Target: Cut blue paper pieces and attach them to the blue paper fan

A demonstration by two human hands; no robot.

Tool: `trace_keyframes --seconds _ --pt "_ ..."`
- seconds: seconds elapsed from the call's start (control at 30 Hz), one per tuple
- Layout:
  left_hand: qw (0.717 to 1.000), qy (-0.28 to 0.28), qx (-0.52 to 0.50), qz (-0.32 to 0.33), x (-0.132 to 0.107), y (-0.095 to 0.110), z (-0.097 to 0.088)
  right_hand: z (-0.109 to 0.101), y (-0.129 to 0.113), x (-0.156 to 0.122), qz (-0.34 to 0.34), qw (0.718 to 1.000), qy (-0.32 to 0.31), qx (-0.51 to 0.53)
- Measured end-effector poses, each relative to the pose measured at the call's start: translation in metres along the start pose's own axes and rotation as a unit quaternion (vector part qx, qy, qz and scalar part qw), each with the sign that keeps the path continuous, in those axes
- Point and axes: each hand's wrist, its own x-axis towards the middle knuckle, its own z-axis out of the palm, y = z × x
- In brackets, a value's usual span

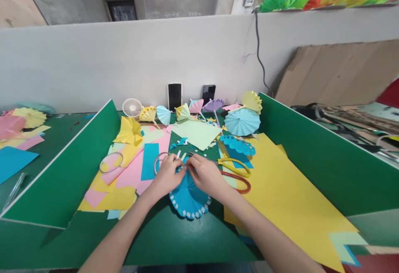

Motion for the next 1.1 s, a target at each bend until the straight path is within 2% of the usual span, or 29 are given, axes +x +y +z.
trace_keyframes --seconds 0.23,0.3,0.37,0.47,0.57,0.67,0.77,1.1 --pt "1.0 0.009 0.0 -0.009 0.002 -0.003 0.0 0.002 -0.002 0.0 -0.013 1.0 0.016 0.012" --pt "1.0 0.009 -0.001 -0.01 0.002 -0.002 -0.001 0.0 0.001 0.001 0.002 1.0 0.021 0.019" --pt "1.0 0.008 0.0 -0.014 0.003 -0.001 -0.003 -0.004 0.01 0.003 0.049 0.997 0.045 0.029" --pt "1.0 0.003 0.011 -0.022 0.003 0.001 -0.003 -0.009 0.03 0.006 0.162 0.983 0.071 0.038" --pt "0.999 0.0 0.034 -0.019 0.002 0.001 -0.003 -0.009 0.047 0.007 0.217 0.976 0.001 0.022" --pt "0.999 0.004 0.053 -0.011 0.001 0.002 -0.003 -0.004 0.052 0.007 0.21 0.975 -0.067 0.011" --pt "0.998 0.006 0.058 -0.005 0.001 0.002 -0.003 0.0 0.047 0.008 0.189 0.977 -0.103 -0.001" --pt "0.998 -0.004 0.062 -0.018 0.002 0.004 -0.003 0.002 0.045 0.011 0.142 0.983 -0.113 -0.027"
